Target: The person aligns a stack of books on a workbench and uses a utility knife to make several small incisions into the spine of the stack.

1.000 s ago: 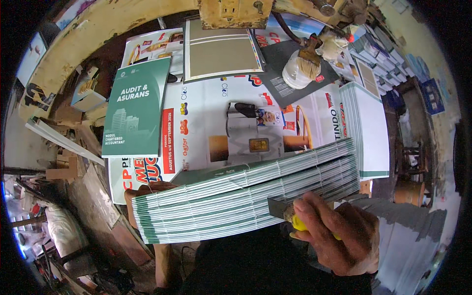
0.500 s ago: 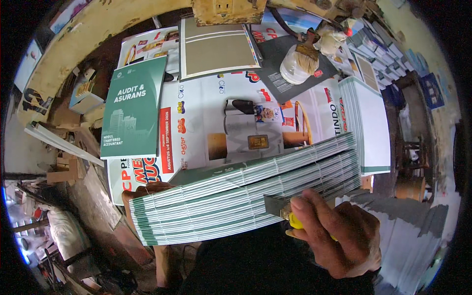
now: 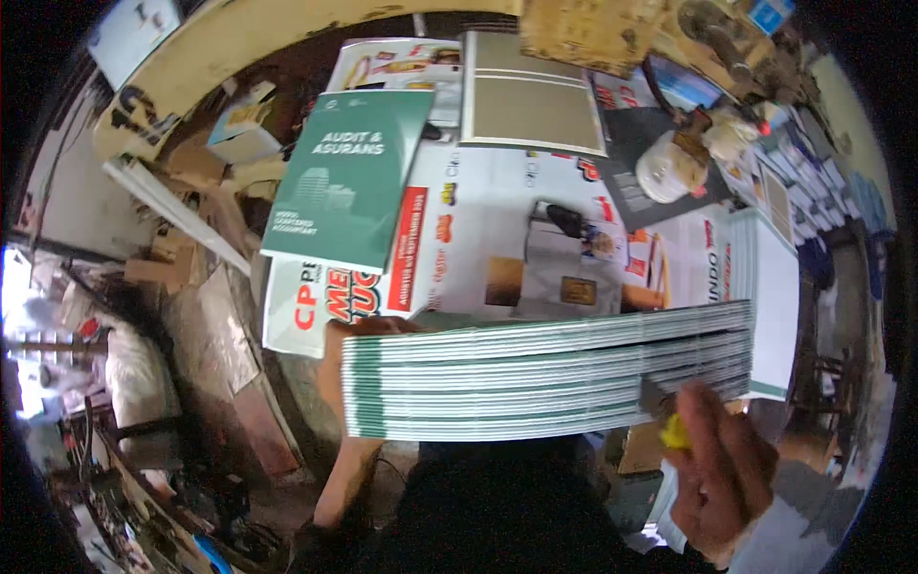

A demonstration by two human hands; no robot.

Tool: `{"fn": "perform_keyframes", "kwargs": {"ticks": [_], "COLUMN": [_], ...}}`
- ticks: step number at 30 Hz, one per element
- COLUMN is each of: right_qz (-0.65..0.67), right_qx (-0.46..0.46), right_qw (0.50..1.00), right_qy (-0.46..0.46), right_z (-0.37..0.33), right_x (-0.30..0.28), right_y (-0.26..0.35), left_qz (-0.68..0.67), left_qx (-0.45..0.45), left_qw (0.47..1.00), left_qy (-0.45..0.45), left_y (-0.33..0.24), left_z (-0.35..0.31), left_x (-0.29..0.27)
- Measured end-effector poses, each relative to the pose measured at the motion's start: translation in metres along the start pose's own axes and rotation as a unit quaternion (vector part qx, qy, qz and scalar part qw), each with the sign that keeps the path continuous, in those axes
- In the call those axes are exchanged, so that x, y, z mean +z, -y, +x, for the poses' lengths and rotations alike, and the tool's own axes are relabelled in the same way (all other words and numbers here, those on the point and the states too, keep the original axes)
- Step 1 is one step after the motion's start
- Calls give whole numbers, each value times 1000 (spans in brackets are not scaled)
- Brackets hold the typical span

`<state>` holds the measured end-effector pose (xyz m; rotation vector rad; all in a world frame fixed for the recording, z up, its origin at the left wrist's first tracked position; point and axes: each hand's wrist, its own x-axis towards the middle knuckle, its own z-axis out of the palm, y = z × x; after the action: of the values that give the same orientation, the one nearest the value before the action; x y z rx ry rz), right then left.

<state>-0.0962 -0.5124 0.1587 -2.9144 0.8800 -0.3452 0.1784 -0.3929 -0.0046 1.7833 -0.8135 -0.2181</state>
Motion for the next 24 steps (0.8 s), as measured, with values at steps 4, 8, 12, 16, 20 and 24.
{"fn": "perform_keyframes", "kwargs": {"ticks": [4, 8, 12, 16, 20, 24], "right_qz": [24, 46, -19, -29, 14, 0], "right_qx": [-213, -272, -291, -239, -246, -295], "right_qw": [974, 961, 955, 968, 966, 955], "right_qy": [67, 32, 52, 73, 74, 16], "right_z": [34, 44, 49, 48, 56, 54], "right_x": [8, 15, 13, 5, 14, 28], "right_y": [11, 30, 38, 48, 50, 40], "left_qz": [7, -154, -216, -160, -78, -119], "left_qx": [-41, -25, -50, 4, 70, 91], "left_qw": [999, 988, 975, 986, 994, 988], "left_qy": [0, -1, 21, 45, 14, 26], "left_y": [13, -7, 8, 3, 0, 1], "left_z": [-9, 0, -2, 0, -1, 1], "left_x": [-8, -2, -1, -2, -8, -6]}}
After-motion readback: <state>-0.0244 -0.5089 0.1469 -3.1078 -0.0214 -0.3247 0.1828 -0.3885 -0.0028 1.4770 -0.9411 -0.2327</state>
